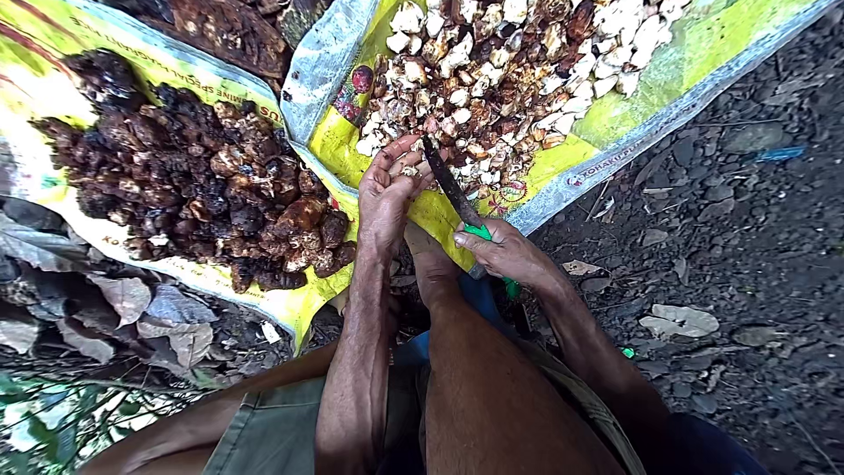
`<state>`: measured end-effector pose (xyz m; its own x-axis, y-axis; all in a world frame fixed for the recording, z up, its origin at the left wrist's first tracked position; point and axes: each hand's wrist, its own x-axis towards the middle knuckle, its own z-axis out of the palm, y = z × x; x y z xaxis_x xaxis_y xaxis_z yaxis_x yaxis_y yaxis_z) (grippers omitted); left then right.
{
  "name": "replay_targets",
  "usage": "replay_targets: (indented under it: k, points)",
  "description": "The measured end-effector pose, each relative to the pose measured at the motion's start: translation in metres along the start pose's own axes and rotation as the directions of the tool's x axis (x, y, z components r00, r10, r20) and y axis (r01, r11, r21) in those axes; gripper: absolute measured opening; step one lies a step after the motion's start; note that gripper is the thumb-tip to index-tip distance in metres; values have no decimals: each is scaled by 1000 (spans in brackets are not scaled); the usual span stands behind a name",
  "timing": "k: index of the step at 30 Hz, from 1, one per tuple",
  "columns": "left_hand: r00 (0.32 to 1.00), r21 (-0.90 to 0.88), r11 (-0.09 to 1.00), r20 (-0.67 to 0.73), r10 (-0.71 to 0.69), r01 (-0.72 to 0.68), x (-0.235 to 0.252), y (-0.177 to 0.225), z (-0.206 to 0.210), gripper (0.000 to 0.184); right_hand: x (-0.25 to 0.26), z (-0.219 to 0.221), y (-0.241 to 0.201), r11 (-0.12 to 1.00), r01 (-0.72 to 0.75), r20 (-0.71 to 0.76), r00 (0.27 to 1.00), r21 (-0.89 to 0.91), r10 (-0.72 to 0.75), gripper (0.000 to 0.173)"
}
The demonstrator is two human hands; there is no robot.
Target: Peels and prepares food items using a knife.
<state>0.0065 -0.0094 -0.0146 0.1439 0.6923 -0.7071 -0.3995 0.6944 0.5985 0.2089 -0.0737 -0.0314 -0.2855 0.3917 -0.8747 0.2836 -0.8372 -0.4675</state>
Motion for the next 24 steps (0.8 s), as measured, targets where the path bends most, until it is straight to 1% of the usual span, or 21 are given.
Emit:
replay_targets:
  k: [2,5,7,9,11,16,18,19,20,21,22,23,24]
  points:
    - [1000,3,1000,-11,-22,22,-5,7,1,51,0,-1,-1,989,40,-48,998,-144,-47,22]
    - [1000,-50,999,-19,-22,21,-1,7,-2,42,-4,-3,-4,915,88,-132,980,-394,-151,22]
    - [999,-64,997,-37,-38,36,-1,10,-1,37,-6,-4,-4,880,99,-156,969,-465,-191,23]
    - [999,-59,998,-40,-30,27,-3,13,2,31,-11,-5,-4,873,103,-159,967,-478,-201,23]
    - [1000,-66,998,-12,-1,0,-2,10,0,32,-14,-5,-4,871,112,-157,965,-478,-210,23]
    - [1000,-72,997,-9,25,-26,4,4,-3,35,-17,-4,0,933,79,-227,960,-350,-167,25]
    - [998,-14,998,13,57,-57,-3,12,6,34,-16,-3,-3,936,61,-245,957,-348,-153,24]
    - [999,51,999,-33,0,1,-16,31,25,33,-16,-2,-4,931,52,-246,958,-362,-149,23]
    - [974,102,979,-164,-157,175,-30,63,56,31,-15,-2,-5,924,46,-245,958,-379,-148,23]
    - [950,122,963,-231,-208,240,-36,75,70,30,-15,-1,-5,920,42,-241,960,-389,-145,24]
    - [975,123,979,-177,-136,159,-32,64,58,29,-14,0,-5,916,41,-235,961,-400,-146,24]
    - [998,90,996,-69,16,-10,-19,35,30,29,-13,0,-5,913,38,-230,963,-407,-142,25]
    - [997,39,996,-22,76,-75,-8,17,11,28,-13,1,-4,912,37,-228,963,-408,-141,25]
